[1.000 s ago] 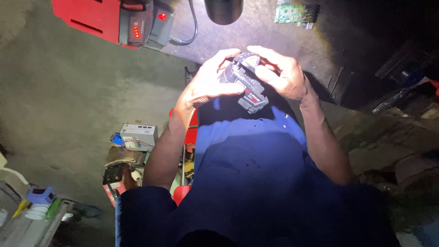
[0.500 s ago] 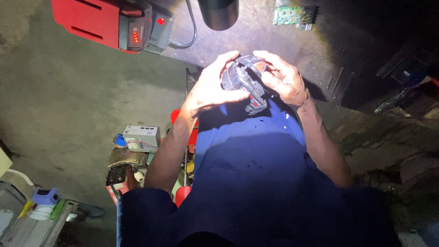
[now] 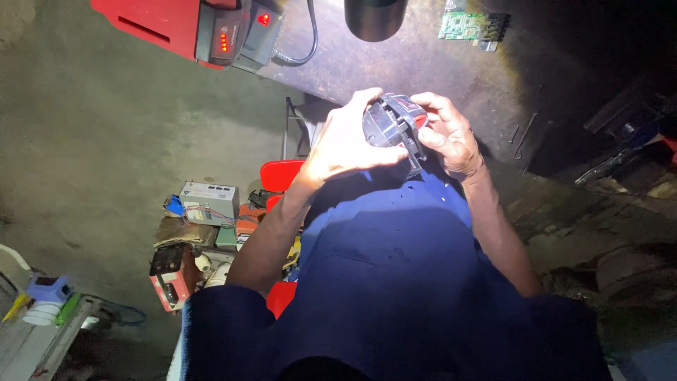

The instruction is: Disassembling a battery pack to access internal components using a screwdriver and manual manipulation.

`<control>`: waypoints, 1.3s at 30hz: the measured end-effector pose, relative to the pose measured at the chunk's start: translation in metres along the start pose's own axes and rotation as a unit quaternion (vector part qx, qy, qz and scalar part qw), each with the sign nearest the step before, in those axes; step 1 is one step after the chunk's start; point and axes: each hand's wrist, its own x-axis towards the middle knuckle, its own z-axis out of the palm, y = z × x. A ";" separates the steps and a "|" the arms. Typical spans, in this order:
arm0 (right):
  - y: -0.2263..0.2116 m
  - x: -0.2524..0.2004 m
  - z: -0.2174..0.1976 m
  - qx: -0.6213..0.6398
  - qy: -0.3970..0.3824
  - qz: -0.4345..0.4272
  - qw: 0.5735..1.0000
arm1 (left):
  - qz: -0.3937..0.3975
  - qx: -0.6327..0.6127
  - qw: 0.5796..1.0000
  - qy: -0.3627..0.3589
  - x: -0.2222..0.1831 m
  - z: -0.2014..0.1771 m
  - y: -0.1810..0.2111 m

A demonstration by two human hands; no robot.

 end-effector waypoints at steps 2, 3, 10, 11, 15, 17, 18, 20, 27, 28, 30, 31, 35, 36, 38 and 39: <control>0.001 -0.002 -0.001 0.005 0.006 0.002 1.000 | 0.001 -0.008 1.000 0.007 -0.004 0.003 0.002; 0.002 -0.003 -0.001 0.010 0.013 0.004 1.000 | 0.003 -0.015 1.000 0.013 -0.005 0.005 0.003; -0.011 -0.002 0.013 -0.013 0.038 0.016 0.999 | -0.022 -0.054 0.998 0.000 0.008 0.022 -0.025; -0.015 -0.003 0.015 -0.031 0.041 0.020 0.998 | -0.018 -0.061 0.998 -0.002 0.008 0.023 -0.027; -0.015 -0.003 0.014 -0.067 0.061 0.026 0.996 | 0.001 -0.069 0.998 -0.013 0.009 0.025 -0.036; -0.016 -0.004 0.021 -0.066 0.073 0.030 0.995 | 0.036 -0.071 0.997 -0.007 0.009 0.025 -0.043; -0.017 -0.004 0.025 -0.064 0.084 0.033 0.994 | 0.071 -0.073 0.995 0.000 0.008 0.025 -0.047; -0.021 -0.003 0.032 -0.071 0.088 0.033 0.993 | 0.083 -0.075 0.994 -0.008 0.009 0.025 -0.053; -0.026 -0.002 0.041 -0.101 0.101 0.025 0.989 | 0.156 -0.116 0.981 -0.017 0.009 0.032 -0.064; -0.027 -0.002 0.041 -0.101 0.101 0.025 0.989 | 0.156 -0.117 0.981 -0.017 0.008 0.032 -0.065; -0.028 -0.002 0.040 -0.100 0.105 0.020 0.989 | 0.157 -0.126 0.979 -0.017 0.008 0.034 -0.064; -0.028 -0.002 0.039 -0.101 0.106 0.020 0.989 | 0.158 -0.126 0.979 -0.018 0.008 0.033 -0.063; -0.029 -0.003 0.038 -0.153 0.095 0.006 0.984 | 0.170 -0.142 0.975 -0.013 0.007 0.028 -0.059; -0.029 -0.003 0.038 -0.159 0.095 0.003 0.983 | 0.167 -0.144 0.975 -0.013 0.007 0.027 -0.059; -0.029 -0.003 0.036 -0.182 0.095 -0.007 0.979 | 0.168 -0.144 0.975 -0.013 0.006 0.028 -0.059; -0.029 -0.003 0.034 -0.204 0.096 -0.017 0.974 | 0.169 -0.144 0.975 -0.015 0.005 0.029 -0.060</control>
